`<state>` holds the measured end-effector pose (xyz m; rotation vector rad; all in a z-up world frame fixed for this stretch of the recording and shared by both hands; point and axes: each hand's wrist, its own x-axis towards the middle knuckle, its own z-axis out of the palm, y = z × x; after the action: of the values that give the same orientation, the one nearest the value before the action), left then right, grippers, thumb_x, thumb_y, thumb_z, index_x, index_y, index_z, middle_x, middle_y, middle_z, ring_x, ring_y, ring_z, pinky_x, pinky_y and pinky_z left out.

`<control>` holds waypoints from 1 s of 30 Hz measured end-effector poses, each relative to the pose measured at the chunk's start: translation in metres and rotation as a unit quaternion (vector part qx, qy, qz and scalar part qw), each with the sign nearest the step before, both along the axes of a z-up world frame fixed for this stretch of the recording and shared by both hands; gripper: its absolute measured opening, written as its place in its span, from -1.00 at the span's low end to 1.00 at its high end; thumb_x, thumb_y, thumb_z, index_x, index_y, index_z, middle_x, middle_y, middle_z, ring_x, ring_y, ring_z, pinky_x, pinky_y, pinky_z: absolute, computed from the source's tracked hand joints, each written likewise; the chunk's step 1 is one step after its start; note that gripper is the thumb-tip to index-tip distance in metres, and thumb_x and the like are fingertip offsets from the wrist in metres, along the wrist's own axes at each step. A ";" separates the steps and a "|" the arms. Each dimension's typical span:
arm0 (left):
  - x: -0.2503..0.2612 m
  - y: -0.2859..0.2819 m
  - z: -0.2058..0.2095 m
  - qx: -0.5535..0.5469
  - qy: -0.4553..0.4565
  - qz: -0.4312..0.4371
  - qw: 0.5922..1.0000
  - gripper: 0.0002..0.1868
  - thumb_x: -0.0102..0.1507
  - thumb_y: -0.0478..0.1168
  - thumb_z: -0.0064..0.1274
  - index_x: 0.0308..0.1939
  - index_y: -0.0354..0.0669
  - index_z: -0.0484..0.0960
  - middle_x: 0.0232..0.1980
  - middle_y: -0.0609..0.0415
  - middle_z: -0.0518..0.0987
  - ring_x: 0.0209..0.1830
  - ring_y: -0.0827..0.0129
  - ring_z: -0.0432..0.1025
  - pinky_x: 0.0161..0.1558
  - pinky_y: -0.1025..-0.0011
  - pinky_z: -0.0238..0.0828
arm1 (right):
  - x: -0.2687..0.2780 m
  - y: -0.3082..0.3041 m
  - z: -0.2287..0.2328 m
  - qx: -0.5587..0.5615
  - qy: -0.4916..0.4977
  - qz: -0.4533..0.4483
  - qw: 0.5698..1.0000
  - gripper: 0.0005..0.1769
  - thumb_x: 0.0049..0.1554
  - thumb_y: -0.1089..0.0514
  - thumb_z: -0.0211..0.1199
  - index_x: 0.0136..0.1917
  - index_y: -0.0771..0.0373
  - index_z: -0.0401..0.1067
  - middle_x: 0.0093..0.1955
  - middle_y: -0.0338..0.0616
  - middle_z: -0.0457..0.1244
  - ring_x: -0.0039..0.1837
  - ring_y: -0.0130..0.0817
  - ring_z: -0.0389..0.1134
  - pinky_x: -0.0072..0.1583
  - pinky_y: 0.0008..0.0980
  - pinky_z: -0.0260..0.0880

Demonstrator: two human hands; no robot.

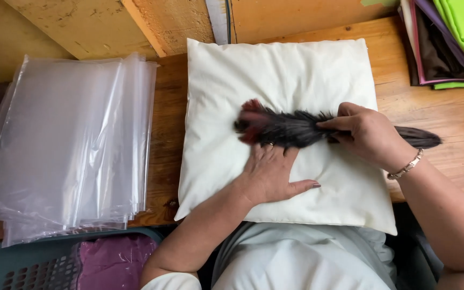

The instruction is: The person smooths a white pillow on a wooden table, then uses a feather duster to brush the pillow's surface repeatedly. The person also adjusts the pillow's position and smooths it with their hands.

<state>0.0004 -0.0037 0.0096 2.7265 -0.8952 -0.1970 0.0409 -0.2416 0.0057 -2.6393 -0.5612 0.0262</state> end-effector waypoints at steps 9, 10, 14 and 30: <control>0.000 0.002 -0.009 -0.001 -0.113 -0.020 0.993 -0.01 0.11 0.49 -0.44 0.38 -0.14 0.04 0.46 -0.12 -0.01 0.48 -0.06 -0.18 0.33 -0.25 -0.44 | 0.103 -0.106 -0.068 -0.113 -0.166 -0.210 0.957 -0.66 0.11 0.24 0.21 0.15 0.08 0.57 -0.15 -0.05 0.16 -0.14 -0.01 0.27 -0.22 -0.14 0.32; -0.001 0.001 -0.009 0.000 -0.116 -0.021 0.993 -0.01 0.11 0.49 -0.44 0.38 -0.14 0.04 0.46 -0.12 -0.01 0.48 -0.06 -0.18 0.33 -0.25 -0.44 | 0.098 -0.100 -0.060 -0.112 -0.168 -0.211 0.956 -0.66 0.11 0.24 0.21 0.15 0.08 0.57 -0.15 -0.05 0.16 -0.14 -0.01 0.27 -0.22 -0.14 0.32; 0.001 0.000 -0.006 0.009 -0.104 -0.016 0.994 0.00 0.09 0.50 -0.43 0.37 -0.14 0.04 0.46 -0.12 -0.01 0.48 -0.07 -0.21 0.32 -0.26 -0.47 | 0.065 -0.048 -0.016 -0.012 -0.195 -0.137 0.971 -0.78 0.15 0.20 0.33 0.09 0.25 0.57 -0.18 -0.08 0.17 -0.20 -0.11 0.24 -0.18 -0.24 0.21; 0.000 0.004 0.017 -0.002 -0.002 -0.028 1.000 -0.03 0.14 0.44 -0.48 0.39 -0.22 0.02 0.46 -0.24 -0.04 0.50 -0.12 -0.25 0.33 -0.29 -0.56 | 0.130 -0.071 -0.070 -0.135 -0.188 -0.173 0.957 -0.77 0.14 0.03 0.18 0.08 -0.12 0.50 -0.09 -0.18 0.22 -0.06 -0.02 0.34 -0.09 -0.10 0.39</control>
<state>0.0007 0.0008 0.0266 2.7011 -0.9722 -0.2002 0.1705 -0.3127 -0.0646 -2.9935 -0.2106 -0.5520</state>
